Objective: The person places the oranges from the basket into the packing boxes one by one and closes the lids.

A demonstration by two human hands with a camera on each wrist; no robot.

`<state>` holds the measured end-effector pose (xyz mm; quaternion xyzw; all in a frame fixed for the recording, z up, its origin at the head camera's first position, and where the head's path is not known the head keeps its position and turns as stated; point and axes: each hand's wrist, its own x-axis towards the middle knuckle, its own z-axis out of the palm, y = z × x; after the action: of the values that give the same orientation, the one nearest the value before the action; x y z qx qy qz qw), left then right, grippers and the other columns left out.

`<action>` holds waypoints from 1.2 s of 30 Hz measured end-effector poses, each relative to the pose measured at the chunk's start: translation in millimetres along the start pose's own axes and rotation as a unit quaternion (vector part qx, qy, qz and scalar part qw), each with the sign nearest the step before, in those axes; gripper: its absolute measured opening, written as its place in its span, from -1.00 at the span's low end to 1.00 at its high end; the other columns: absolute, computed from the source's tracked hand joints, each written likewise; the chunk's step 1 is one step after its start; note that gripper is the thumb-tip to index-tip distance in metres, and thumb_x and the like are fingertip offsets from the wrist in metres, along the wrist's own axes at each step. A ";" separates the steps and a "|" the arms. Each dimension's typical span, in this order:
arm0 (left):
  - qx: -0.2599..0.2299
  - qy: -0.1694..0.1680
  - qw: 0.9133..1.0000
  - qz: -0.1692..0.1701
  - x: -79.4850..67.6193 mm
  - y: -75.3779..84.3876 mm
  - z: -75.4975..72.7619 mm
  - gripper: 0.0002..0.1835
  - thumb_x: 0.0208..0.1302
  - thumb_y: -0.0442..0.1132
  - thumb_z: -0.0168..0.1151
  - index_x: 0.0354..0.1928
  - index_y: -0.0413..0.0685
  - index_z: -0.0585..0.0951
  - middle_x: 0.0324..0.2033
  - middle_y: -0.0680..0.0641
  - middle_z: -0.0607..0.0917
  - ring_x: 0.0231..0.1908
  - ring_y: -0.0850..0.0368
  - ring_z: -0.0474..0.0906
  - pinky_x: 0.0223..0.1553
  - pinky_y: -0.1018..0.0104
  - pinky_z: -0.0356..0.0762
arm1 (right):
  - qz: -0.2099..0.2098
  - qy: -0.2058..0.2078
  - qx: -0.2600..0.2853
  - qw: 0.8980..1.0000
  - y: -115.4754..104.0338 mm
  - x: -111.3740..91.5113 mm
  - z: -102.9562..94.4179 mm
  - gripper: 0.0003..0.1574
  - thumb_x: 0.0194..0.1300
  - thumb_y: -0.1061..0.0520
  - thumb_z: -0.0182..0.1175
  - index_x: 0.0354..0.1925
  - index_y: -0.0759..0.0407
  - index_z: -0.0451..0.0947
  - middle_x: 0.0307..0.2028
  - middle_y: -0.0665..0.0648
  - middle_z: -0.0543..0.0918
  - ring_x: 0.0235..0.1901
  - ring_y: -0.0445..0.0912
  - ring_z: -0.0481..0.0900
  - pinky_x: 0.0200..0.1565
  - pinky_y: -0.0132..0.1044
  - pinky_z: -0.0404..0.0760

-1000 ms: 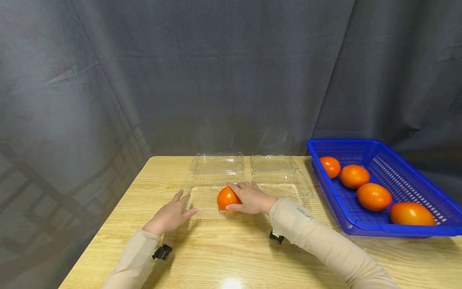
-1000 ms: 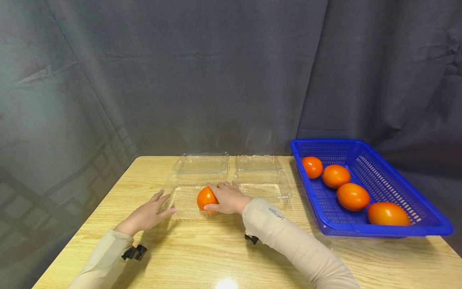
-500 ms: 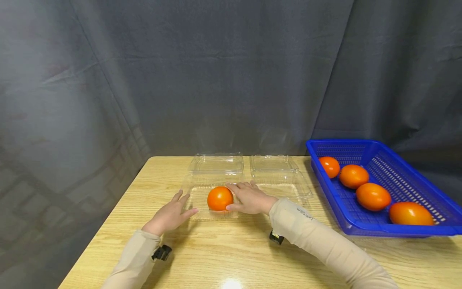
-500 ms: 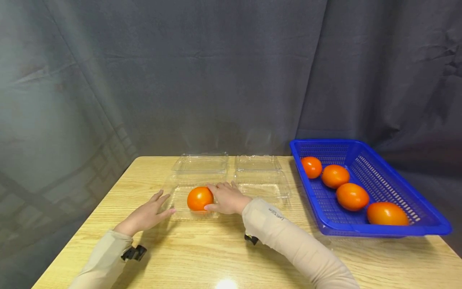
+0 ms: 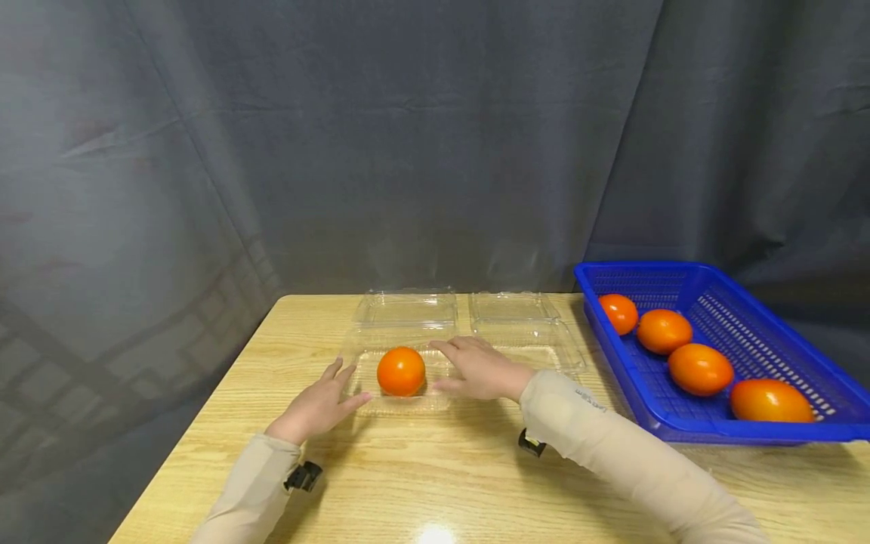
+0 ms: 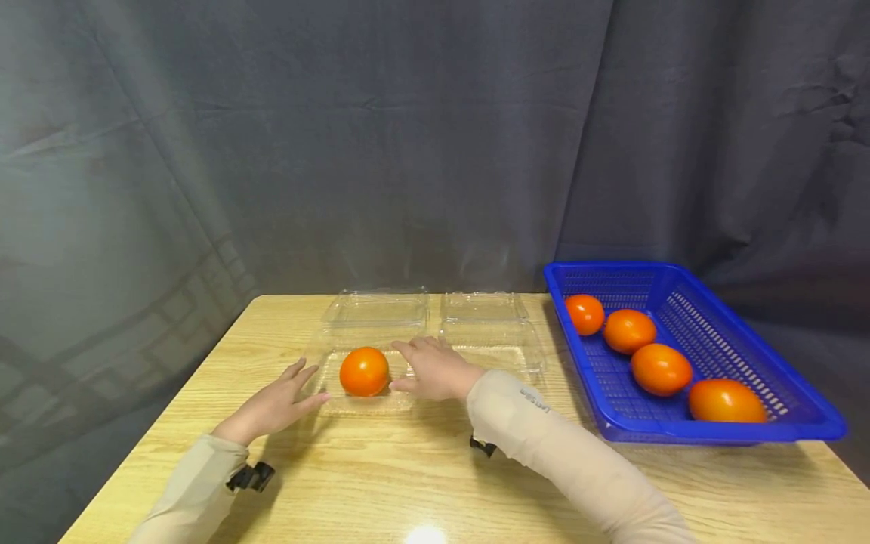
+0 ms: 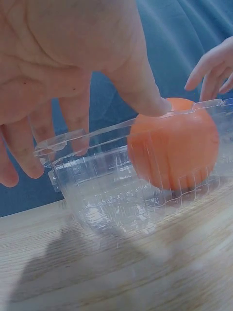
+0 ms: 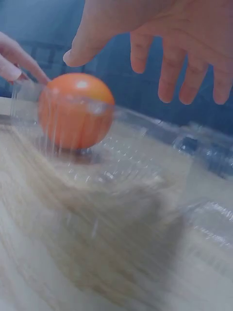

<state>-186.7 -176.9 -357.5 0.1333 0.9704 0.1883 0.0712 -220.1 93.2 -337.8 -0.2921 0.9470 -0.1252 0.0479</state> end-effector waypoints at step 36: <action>0.003 0.000 1.000 0.002 0.4 -0.4 0.8 -0.20 0.27 0.19 -0.05 0.31 -0.33 0.17 0.33 -0.44 0.02 0.15 -0.38 0.31 0.08 -0.19 0.34 | 0.031 0.068 -0.083 0.994 52.5 -71.2 -96.3 -0.12 0.23 -0.27 0.03 0.35 0.12 0.09 0.22 0.29 0.34 0.17 0.23 0.35 0.12 0.15 0.36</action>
<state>-187.0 -176.9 -358.5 0.1357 0.9706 0.1858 0.0700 -205.5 195.4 -257.6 -0.2560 0.9638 -0.0642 -0.0368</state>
